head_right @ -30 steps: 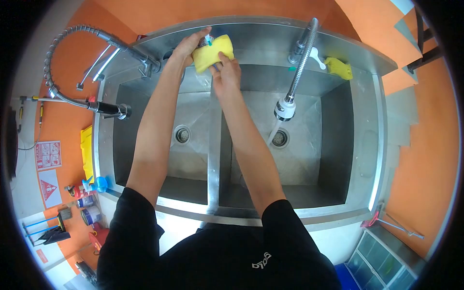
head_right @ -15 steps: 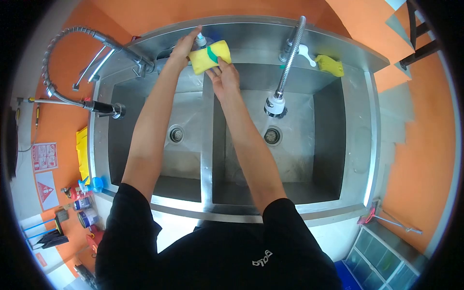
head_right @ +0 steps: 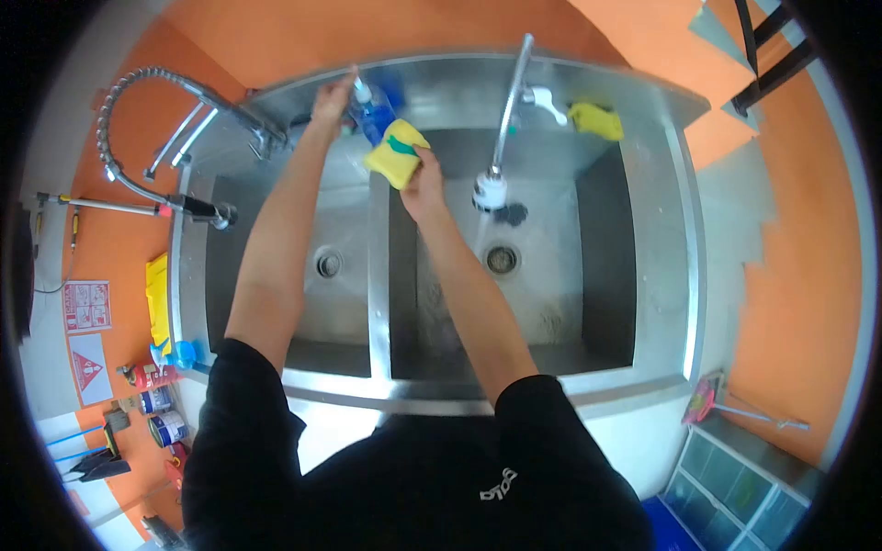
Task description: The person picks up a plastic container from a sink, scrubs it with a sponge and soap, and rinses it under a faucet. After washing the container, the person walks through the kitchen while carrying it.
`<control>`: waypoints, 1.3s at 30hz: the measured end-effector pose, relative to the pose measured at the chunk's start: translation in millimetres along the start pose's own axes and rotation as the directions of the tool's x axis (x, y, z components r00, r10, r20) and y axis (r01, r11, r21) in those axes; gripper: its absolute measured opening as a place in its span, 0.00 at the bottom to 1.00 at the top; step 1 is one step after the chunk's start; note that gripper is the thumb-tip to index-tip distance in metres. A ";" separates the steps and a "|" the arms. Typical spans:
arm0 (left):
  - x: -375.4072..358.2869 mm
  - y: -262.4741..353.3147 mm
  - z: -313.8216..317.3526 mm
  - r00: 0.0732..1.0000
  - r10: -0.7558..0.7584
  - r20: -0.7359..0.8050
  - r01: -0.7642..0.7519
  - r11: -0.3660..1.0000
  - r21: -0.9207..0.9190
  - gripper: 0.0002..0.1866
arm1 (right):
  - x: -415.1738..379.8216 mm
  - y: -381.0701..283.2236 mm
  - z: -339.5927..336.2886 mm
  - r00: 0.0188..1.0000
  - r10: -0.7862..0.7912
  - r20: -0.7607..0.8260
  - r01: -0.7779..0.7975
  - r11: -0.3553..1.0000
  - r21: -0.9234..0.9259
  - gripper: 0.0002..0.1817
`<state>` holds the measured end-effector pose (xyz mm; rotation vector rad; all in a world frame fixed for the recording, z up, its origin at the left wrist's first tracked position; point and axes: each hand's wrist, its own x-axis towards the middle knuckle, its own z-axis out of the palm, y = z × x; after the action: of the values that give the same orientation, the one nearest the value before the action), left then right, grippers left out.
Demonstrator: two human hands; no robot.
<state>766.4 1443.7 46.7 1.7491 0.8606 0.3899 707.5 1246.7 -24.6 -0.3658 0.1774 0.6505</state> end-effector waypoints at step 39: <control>-374.9 -111.2 122.4 0.601 0.024 0.799 0.754 0.313 -0.577 0.33 | -275.2 -137.8 -72.5 0.853 -0.516 -0.080 0.138 0.371 -0.918 0.11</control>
<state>549.0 1107.7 -41.5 0.4316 0.3263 -0.2005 573.8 964.0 22.1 -1.5655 0.0784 0.1823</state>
